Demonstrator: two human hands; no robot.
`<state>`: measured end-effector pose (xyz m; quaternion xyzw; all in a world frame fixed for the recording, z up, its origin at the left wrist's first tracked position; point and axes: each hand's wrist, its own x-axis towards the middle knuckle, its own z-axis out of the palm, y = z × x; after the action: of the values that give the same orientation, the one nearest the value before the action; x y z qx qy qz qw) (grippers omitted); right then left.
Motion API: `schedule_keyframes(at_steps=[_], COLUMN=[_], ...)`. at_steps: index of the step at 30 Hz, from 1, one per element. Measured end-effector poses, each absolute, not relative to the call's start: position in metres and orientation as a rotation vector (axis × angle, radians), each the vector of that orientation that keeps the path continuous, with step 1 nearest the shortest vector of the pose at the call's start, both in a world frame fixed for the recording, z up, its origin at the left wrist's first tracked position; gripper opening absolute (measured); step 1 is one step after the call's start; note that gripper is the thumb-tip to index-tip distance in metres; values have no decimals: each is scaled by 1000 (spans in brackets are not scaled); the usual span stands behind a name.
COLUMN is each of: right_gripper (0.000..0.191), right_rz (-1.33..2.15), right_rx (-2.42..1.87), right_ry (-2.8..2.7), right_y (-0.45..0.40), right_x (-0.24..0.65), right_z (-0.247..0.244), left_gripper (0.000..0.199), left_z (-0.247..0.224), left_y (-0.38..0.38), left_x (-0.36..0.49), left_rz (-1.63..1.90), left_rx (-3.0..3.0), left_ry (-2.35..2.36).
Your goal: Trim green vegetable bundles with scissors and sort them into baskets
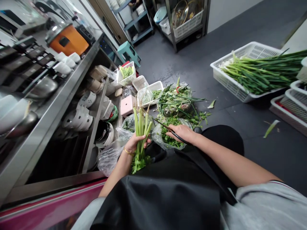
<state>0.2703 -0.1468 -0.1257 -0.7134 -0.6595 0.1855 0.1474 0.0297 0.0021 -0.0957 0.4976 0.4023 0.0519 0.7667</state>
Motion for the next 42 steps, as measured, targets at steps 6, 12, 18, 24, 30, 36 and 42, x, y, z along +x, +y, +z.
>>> schedule_keyframes(at_steps=[6,12,18,24,30,36,42], right_gripper=[41,41,36,36,38,37,35], right_rz=[538,461,612,719,751,805,715], right_rx=[-2095,-2150,-2024,-1805,-1945,-1868,-1897], right_ry=[-1956,-1953,-1856,-1962,-1951,-1893,-1796], right_y=[-143,-148,-161,-166,-171,-152,-160], right_x=[274,279,288,277,288,282,289], right_z=[-117,-121,-131,-94,-101,-115,-101], left_gripper=[43,50,46,41,38,41,48], left_z=[-100,-106,-107,-110,-112,-110,-107], left_y=[-4,-12,-9,-12,-14,-16,-15], left_x=[30,30,21,23,21,21,18], left_rz=[5,122,202,127,152,57,112], left_rx=[1151,1096,1030,1104,1089,1119,1058], left_ry=[889,917,842,843,822,814,738])
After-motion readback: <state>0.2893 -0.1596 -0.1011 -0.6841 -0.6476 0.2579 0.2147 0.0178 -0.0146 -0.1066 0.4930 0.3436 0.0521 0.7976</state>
